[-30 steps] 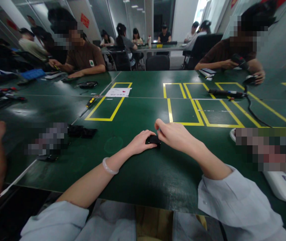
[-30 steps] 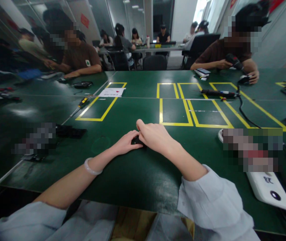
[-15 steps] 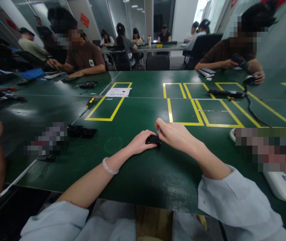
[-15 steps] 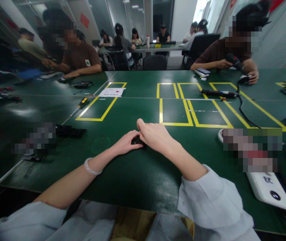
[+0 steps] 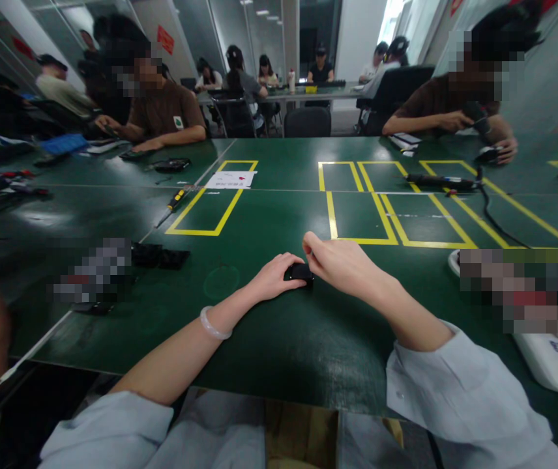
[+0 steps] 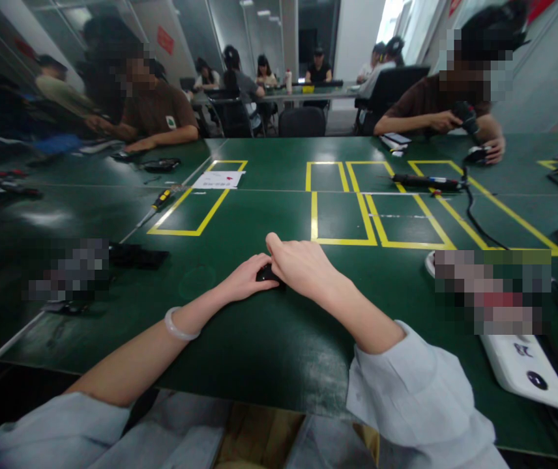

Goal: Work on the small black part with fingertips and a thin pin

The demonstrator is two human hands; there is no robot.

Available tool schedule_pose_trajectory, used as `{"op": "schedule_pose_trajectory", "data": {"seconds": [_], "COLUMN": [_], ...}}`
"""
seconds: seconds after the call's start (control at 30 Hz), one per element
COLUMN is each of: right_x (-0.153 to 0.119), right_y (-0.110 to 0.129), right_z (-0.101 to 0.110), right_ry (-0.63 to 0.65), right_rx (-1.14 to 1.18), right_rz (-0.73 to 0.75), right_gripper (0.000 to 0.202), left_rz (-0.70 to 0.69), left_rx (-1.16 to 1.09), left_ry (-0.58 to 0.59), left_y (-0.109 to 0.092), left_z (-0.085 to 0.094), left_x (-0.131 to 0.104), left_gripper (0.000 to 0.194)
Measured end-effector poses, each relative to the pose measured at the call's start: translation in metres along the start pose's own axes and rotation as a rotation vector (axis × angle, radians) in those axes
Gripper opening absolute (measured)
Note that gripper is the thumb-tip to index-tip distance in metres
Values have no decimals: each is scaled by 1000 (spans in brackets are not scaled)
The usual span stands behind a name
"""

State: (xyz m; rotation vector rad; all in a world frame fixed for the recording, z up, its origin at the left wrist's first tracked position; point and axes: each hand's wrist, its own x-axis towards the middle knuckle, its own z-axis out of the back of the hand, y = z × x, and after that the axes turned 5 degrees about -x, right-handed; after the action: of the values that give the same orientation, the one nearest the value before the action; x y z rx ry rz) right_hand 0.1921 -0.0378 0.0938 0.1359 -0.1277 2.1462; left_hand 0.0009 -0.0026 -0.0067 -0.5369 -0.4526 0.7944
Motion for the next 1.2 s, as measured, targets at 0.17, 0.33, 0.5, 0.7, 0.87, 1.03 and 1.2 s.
{"op": "schedule_pose_trajectory", "data": {"seconds": [0.17, 0.33, 0.5, 0.7, 0.87, 1.03, 1.2], "right_x": [-2, 0, -1, -2, 0, 0, -2], "right_y": [1, 1, 0, 2, 2, 0, 0], "right_z": [3, 4, 2, 4, 3, 2, 2], "right_ry": [-5, 30, 0, 2, 34, 14, 23], "right_rx": [-7, -62, -17, -1, -59, -14, -2], "right_rz": [9, -5, 12, 10, -5, 24, 10], "right_gripper": [24, 24, 20, 18, 26, 20, 18], "left_rz": [-5, 8, 0, -3, -6, 1, 15], "left_rx": [-7, -10, -9, -6, -8, -7, -10], "left_ry": [-5, 3, 10, -1, -4, 9, 9], "left_y": [4, 2, -1, 3, 2, 0, 0], "left_z": [-2, -2, 1, -1, -1, 1, 0], "left_x": [0, 0, 0, 0, -1, 0, 0], "left_gripper": [35, 35, 37, 36, 35, 37, 37]}}
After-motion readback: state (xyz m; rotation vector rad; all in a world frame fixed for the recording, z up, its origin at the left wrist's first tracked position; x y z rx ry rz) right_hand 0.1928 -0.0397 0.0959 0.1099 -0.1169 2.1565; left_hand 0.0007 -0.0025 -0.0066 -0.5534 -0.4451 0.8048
